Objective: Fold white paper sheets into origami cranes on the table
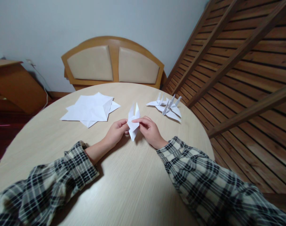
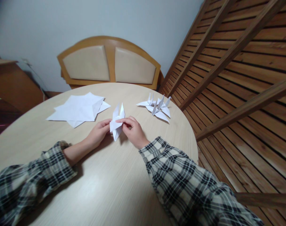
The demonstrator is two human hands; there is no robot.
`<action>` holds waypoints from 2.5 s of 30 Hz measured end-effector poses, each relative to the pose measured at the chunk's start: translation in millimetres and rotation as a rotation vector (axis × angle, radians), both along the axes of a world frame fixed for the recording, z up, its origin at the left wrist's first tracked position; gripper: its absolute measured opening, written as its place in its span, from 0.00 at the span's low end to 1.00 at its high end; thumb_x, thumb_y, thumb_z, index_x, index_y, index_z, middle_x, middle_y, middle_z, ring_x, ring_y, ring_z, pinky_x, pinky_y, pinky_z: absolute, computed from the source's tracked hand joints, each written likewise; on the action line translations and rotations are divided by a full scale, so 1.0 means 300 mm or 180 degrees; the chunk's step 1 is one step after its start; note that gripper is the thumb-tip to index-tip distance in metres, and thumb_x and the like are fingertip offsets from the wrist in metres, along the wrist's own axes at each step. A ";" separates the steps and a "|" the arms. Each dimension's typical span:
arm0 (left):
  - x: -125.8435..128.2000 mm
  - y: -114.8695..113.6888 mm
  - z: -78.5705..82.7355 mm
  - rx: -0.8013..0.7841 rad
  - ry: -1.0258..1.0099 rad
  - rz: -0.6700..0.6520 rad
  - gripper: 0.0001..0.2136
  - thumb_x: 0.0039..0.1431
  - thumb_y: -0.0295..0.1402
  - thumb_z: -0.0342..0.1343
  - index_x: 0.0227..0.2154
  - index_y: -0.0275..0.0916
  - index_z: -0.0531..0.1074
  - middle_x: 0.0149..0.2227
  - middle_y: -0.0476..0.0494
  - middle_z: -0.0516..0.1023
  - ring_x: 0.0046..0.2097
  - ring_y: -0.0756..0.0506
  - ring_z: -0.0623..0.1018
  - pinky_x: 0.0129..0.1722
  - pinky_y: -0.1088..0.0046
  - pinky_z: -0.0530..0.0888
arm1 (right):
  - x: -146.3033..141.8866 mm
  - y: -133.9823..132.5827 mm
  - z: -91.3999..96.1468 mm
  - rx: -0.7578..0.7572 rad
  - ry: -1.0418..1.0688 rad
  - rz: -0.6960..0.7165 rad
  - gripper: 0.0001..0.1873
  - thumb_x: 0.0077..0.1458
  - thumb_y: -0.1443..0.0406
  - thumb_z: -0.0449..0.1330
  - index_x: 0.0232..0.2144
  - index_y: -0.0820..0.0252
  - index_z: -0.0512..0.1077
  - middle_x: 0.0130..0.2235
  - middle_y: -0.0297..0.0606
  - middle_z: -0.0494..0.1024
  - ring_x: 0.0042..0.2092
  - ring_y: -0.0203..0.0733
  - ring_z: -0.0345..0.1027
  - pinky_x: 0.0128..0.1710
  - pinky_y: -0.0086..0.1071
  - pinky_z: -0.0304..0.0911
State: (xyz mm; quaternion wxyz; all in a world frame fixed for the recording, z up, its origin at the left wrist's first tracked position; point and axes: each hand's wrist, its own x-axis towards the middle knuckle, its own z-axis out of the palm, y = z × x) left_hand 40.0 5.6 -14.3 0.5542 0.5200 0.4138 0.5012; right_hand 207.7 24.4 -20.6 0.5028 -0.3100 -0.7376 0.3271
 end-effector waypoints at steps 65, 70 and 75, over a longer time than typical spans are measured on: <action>-0.001 -0.004 0.007 0.0185 0.0144 -0.0030 0.13 0.52 0.42 0.61 0.26 0.37 0.69 0.24 0.52 0.68 0.25 0.52 0.67 0.25 0.78 0.66 | -0.016 -0.007 0.002 -0.0620 0.0138 0.0154 0.12 0.60 0.56 0.55 0.30 0.55 0.63 0.29 0.31 0.65 0.31 0.37 0.61 0.31 0.33 0.59; 0.004 -0.012 0.011 0.0155 -0.0052 -0.0089 0.14 0.55 0.43 0.59 0.24 0.38 0.67 0.22 0.53 0.64 0.24 0.53 0.65 0.24 0.78 0.64 | -0.015 0.000 -0.008 -0.0642 0.0197 0.0161 0.12 0.61 0.56 0.54 0.29 0.55 0.61 0.28 0.30 0.63 0.30 0.37 0.59 0.30 0.33 0.57; 0.005 -0.012 0.012 0.0242 -0.0012 -0.0133 0.16 0.56 0.44 0.59 0.23 0.38 0.66 0.21 0.53 0.64 0.23 0.53 0.64 0.24 0.77 0.63 | -0.016 0.001 -0.010 -0.0652 0.0163 0.0139 0.14 0.61 0.54 0.54 0.29 0.55 0.60 0.29 0.31 0.63 0.31 0.38 0.58 0.31 0.33 0.58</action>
